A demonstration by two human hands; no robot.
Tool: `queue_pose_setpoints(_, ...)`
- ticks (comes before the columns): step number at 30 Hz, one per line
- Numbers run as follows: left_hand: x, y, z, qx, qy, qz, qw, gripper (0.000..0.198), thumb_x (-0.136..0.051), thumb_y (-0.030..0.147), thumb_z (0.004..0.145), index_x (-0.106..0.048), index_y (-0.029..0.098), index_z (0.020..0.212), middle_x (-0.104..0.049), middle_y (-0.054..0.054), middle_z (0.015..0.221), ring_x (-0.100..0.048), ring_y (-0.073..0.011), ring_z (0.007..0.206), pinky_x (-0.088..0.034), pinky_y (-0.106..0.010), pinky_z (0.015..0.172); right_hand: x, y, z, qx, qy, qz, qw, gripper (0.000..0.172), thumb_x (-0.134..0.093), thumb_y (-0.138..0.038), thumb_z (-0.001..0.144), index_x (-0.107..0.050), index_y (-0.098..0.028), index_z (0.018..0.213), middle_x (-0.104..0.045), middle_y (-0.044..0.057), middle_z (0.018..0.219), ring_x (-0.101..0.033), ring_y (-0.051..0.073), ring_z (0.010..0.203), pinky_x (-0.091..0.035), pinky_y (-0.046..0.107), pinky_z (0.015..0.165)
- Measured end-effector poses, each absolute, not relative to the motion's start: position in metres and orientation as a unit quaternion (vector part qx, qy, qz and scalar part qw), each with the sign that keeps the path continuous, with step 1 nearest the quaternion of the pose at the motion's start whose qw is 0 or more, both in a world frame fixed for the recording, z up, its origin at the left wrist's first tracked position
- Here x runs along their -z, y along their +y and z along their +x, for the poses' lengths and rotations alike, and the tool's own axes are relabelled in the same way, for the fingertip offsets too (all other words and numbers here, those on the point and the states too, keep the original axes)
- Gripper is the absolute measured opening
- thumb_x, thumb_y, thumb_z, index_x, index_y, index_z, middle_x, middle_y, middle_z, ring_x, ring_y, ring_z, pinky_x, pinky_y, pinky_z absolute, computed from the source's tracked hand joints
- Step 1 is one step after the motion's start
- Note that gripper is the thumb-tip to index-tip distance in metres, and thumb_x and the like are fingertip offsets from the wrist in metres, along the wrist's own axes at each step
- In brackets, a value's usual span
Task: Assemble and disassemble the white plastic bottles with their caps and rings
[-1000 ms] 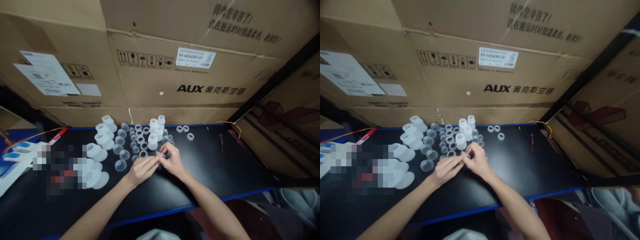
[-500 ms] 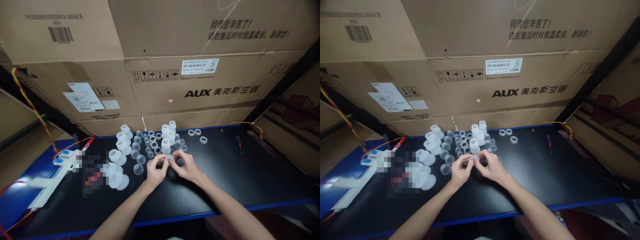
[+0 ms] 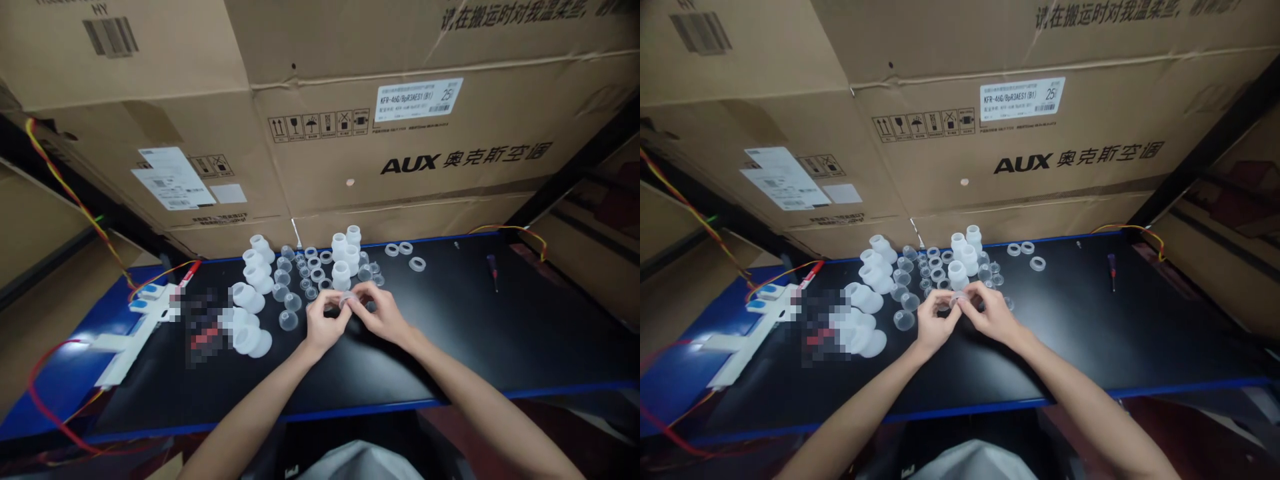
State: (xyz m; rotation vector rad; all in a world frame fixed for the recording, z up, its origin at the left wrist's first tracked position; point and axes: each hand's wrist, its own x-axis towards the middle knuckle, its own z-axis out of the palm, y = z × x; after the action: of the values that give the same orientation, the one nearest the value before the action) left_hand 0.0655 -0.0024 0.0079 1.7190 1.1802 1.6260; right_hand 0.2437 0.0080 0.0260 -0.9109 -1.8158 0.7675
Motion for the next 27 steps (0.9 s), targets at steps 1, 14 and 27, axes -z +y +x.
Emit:
queue_pose_setpoints(1, -0.008, -0.002, 0.065, -0.6, 0.437, 0.624, 0.243, 0.015, -0.079, 0.03, 0.089, -0.071, 0.019, 0.094, -0.079, -0.002, 0.079, -0.076, -0.0149, 0.068, -0.061, -0.023, 0.065, -0.029, 0.008, 0.246, -0.316, -0.754, -0.359, 0.45, 0.016, -0.066, -0.038, 0.108, -0.067, -0.023, 0.114, -0.078, 0.004, 0.096, -0.073, 0.018, 0.079, -0.058, 0.029, 0.074)
queue_pose_setpoints(14, -0.007, 0.01, 0.049, -0.554, 0.458, 0.695, 0.028, 0.043, -0.075, 0.042, 0.089, -0.067, 0.018, 0.124, -0.072, -0.015, 0.119, -0.07, -0.0284, 0.111, -0.058, -0.044, 0.096, -0.03, 0.013, 0.254, -0.162, -0.789, -0.351, 0.478, 0.017, -0.065, -0.03, 0.109, -0.069, -0.025, 0.124, -0.081, 0.006, 0.104, -0.078, 0.02, 0.085, -0.062, 0.032, 0.079)
queue_pose_setpoints(27, 0.001, 0.012, 0.054, -0.302, 0.488, 0.819, 0.008, 0.078, -0.083, 0.057, 0.087, -0.061, 0.029, 0.156, -0.038, -0.019, 0.174, -0.028, -0.0477, 0.165, -0.02, -0.073, 0.132, -0.03, 0.027, 0.26, -0.108, -0.709, -0.415, 0.56, 0.037, -0.074, -0.029, 0.103, -0.064, -0.027, 0.138, -0.077, 0.008, 0.123, -0.076, 0.022, 0.098, -0.066, 0.04, 0.09)
